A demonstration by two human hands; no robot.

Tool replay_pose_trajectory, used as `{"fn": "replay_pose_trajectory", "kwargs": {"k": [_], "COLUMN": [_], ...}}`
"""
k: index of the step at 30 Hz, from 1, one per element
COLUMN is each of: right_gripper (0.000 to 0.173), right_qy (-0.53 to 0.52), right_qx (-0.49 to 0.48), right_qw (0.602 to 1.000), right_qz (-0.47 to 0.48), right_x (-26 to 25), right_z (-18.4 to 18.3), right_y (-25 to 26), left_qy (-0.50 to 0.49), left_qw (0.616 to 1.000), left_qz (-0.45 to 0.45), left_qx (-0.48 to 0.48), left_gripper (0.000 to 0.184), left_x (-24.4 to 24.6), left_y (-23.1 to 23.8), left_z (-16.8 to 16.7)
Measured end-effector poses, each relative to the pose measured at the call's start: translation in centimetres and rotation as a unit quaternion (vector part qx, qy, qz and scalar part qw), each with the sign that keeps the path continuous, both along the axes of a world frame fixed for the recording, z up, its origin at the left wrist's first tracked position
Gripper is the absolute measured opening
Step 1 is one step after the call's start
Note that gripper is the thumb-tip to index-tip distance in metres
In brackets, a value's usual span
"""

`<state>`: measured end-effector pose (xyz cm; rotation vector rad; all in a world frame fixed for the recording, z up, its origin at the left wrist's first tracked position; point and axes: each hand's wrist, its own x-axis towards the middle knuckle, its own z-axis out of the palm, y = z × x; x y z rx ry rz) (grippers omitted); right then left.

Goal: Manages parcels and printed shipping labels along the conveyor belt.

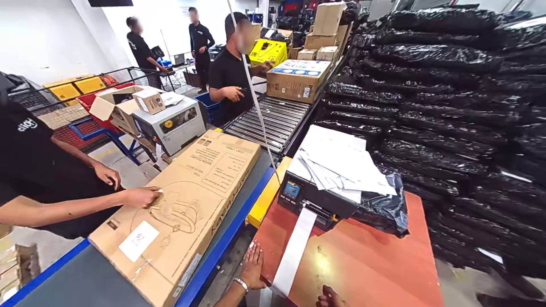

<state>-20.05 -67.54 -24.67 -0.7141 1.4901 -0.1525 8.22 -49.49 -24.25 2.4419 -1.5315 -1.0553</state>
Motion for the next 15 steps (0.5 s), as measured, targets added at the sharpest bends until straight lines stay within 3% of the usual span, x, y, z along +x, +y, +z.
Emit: {"fn": "replay_pose_trajectory", "kwargs": {"k": [15], "right_gripper": [0.043], "right_qy": [0.007], "right_qx": [0.011], "right_qw": [1.000], "right_qz": [-0.019], "right_x": [0.1], "right_z": [-0.6], "right_y": [-0.7], "left_qy": [-0.009], "left_qw": [1.000], "left_qz": [-0.020], "left_qx": [0.017], "left_gripper": [0.121], "left_x": [0.5], "left_y": [-0.4], "left_z": [-0.4]}}
